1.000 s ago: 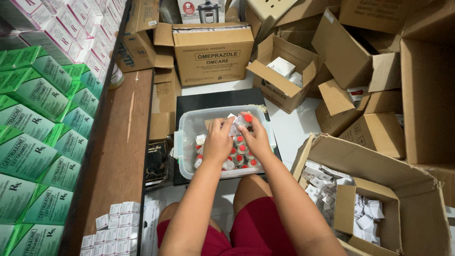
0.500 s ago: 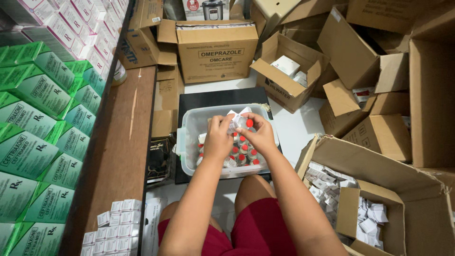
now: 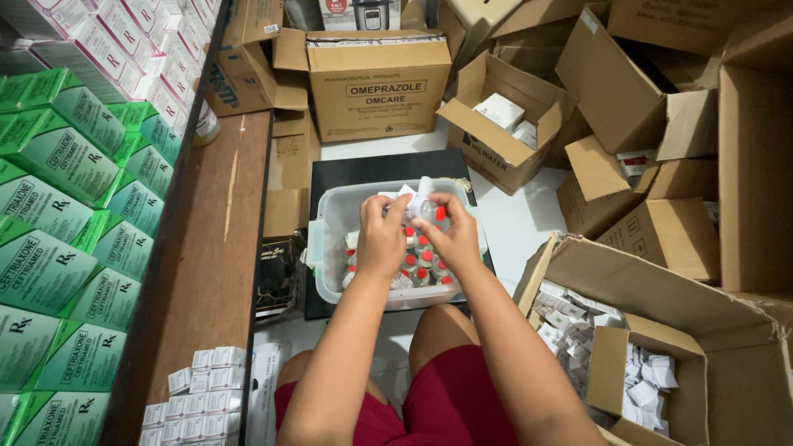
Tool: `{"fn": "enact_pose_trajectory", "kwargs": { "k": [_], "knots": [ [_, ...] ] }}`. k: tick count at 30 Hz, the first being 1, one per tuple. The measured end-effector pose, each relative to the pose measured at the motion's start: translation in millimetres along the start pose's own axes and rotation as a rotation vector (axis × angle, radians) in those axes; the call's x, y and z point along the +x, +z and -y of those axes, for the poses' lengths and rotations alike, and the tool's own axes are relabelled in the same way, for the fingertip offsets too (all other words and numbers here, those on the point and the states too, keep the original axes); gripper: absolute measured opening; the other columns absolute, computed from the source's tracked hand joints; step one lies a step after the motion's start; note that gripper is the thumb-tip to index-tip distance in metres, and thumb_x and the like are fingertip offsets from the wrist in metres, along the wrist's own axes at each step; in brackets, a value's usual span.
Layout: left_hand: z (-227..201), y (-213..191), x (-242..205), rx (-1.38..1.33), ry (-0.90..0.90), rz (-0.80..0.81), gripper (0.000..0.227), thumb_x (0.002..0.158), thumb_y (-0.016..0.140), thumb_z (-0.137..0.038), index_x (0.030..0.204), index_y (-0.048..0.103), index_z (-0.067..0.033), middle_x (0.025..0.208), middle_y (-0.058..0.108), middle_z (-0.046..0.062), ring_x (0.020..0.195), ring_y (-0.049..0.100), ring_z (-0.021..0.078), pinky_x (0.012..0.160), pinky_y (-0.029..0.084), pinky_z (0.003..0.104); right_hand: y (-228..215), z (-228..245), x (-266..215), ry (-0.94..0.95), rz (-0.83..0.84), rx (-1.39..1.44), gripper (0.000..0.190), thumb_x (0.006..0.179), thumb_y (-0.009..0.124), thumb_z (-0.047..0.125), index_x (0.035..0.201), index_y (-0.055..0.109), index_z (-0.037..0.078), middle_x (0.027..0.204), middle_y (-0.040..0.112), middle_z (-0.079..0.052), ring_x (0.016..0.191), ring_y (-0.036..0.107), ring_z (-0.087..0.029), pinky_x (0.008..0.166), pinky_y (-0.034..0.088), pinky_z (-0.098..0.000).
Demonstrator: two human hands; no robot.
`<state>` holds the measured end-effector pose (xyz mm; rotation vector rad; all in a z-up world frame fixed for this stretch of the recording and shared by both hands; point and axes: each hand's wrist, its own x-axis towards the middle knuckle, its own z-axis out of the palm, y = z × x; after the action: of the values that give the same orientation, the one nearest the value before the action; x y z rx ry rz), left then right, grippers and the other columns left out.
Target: The person sits on the floor and repeatedly picks small white boxes from a cardboard box, opens them, removes a bottle with a red cap, and places the bottle into a clear plastic container. The empty boxes are returned to the cardboard box. The process is repeated for multiple units.
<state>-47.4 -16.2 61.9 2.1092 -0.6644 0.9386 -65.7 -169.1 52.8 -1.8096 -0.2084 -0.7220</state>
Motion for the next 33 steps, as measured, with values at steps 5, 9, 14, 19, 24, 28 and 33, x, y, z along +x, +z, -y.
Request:
{"fn": "enact_pose_trajectory", "kwargs": {
  "k": [5,9,14,19,24,28,33],
  "knots": [
    [1.1,2.6,2.1,0.014,0.027,-0.023,0.06,0.07,0.07,0.01,0.124,0.067,-0.015,0.111,0.052,0.014,0.115,0.054,0.0382,0.097,0.051,0.047,0.8,6.2,0.6,-0.103,-0.037,-0.105,0.041,0.075,0.089,0.015,0.107,0.069,0.0,0.101,0.071,-0.009,0.092,0.064,-0.014,0.086,0.053,-0.0302],
    [1.4,2.8,1.6,0.026,0.092,-0.069,0.057,0.074,0.072,0.009,0.126,0.068,-0.0157,0.11,0.051,0.014,0.115,0.054,0.0362,0.101,0.05,0.048,0.0,4.6,2.1,-0.04,0.017,-0.006,0.04,0.08,0.086,0.016,0.113,0.069,0.0,0.102,0.074,-0.009,0.094,0.066,-0.017,0.088,0.054,-0.0306],
    [2.2,0.6,0.9,-0.005,0.044,0.007,0.062,0.07,0.069,0.011,0.127,0.069,-0.0158,0.107,0.055,0.011,0.11,0.057,0.0345,0.097,0.052,0.046,2.3,-0.8,4.3,-0.035,0.063,-0.091,0.041,0.085,0.081,0.018,0.119,0.067,0.0,0.107,0.07,-0.014,0.098,0.065,-0.026,0.089,0.052,-0.0362],
    [-1.8,2.2,0.4,-0.126,-0.047,0.091,0.066,0.067,0.073,0.005,0.13,0.066,-0.0138,0.107,0.056,0.012,0.105,0.059,0.0352,0.091,0.052,0.045,3.8,-2.6,1.3,-0.227,-0.034,-0.272,0.041,0.087,0.081,0.019,0.119,0.063,0.0,0.105,0.058,-0.018,0.1,0.054,-0.034,0.092,0.045,-0.0408],
    [-4.9,3.3,-0.8,-0.154,-0.142,0.045,0.06,0.07,0.077,0.001,0.127,0.065,-0.0163,0.109,0.056,0.012,0.104,0.059,0.0348,0.086,0.053,0.044,3.4,0.8,1.0,-0.142,-0.068,-0.294,0.048,0.076,0.088,0.027,0.111,0.064,0.004,0.103,0.062,-0.011,0.098,0.055,-0.031,0.09,0.045,-0.0407],
    [-1.0,4.2,-1.0,-0.109,-0.037,0.053,0.059,0.073,0.077,0.001,0.127,0.065,-0.0192,0.111,0.057,0.012,0.105,0.059,0.0356,0.086,0.053,0.045,2.0,9.1,2.1,-0.215,-0.072,-0.438,0.044,0.072,0.092,0.028,0.106,0.071,0.009,0.101,0.059,-0.009,0.099,0.054,-0.032,0.091,0.046,-0.0424],
    [2.6,8.5,-4.9,-0.172,-0.109,0.068,0.058,0.074,0.078,0.0,0.128,0.065,-0.0181,0.11,0.056,0.013,0.102,0.059,0.0356,0.085,0.054,0.044,4.2,16.9,-3.3,-0.233,-0.026,-0.287,0.051,0.079,0.086,0.02,0.123,0.066,0.001,0.113,0.054,-0.017,0.105,0.055,-0.037,0.088,0.048,-0.0412]
  ]
}}
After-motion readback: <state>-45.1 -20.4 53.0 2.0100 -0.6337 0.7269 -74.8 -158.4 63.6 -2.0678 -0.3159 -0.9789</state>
